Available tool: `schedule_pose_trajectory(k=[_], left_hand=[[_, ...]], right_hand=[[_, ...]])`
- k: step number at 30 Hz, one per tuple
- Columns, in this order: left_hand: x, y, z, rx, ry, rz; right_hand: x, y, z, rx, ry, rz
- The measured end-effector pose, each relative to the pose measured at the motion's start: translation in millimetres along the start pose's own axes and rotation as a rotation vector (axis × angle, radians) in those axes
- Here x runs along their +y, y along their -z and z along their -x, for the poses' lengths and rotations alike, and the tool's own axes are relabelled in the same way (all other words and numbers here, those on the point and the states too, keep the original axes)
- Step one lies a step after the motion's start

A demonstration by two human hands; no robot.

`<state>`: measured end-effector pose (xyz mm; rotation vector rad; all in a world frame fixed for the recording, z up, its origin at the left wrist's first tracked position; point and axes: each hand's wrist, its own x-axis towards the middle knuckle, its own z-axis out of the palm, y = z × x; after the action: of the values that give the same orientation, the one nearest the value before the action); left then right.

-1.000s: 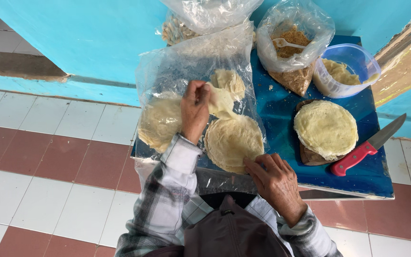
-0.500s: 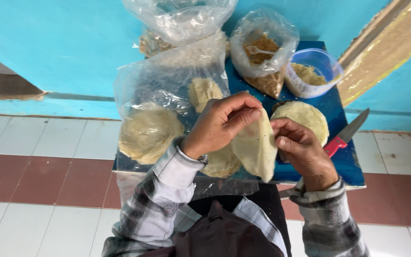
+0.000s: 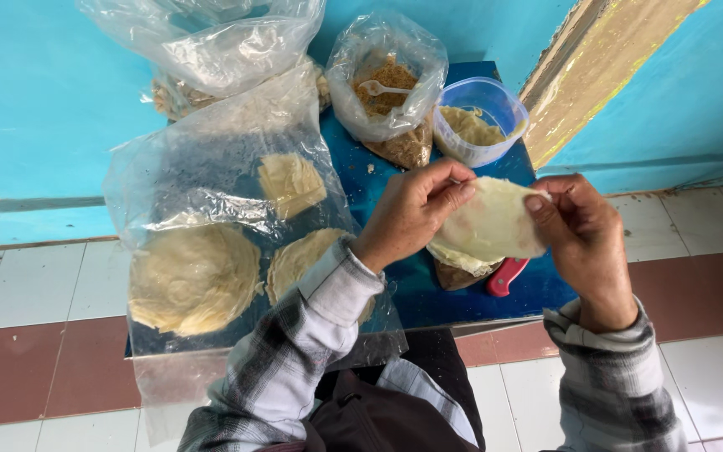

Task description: The person sits at a small table and stretches thin dough sheets by hand, pulling and thinning each piece before placing it onto a growing stack of dough rounds. A knife and bags of ingredients rest on the table beside the work.

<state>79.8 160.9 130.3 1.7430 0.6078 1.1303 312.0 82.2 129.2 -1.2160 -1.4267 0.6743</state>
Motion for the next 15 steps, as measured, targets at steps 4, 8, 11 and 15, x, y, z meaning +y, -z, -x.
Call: schedule_pose_trajectory(k=[4, 8, 11, 15], left_hand=[[-35.0, -6.8, -6.5, 0.010, 0.105, -0.054], [-70.1, -12.4, -22.4, 0.071, 0.024, -0.097], [-84.3, -16.9, -22.6, 0.086, 0.073, -0.207], [-90.5, -17.6, -21.7, 0.098, 0.046, -0.246]], right_hand=[[24.2, 0.6, -10.5, -0.002, -0.038, -0.014], [48.9, -14.3, -31.2, -0.008, -0.157, 0.171], [56.1, -17.9, -35.3, 0.012, -0.160, 0.328], [57.2, -16.6, -31.7, 0.030, -0.188, 0.356]])
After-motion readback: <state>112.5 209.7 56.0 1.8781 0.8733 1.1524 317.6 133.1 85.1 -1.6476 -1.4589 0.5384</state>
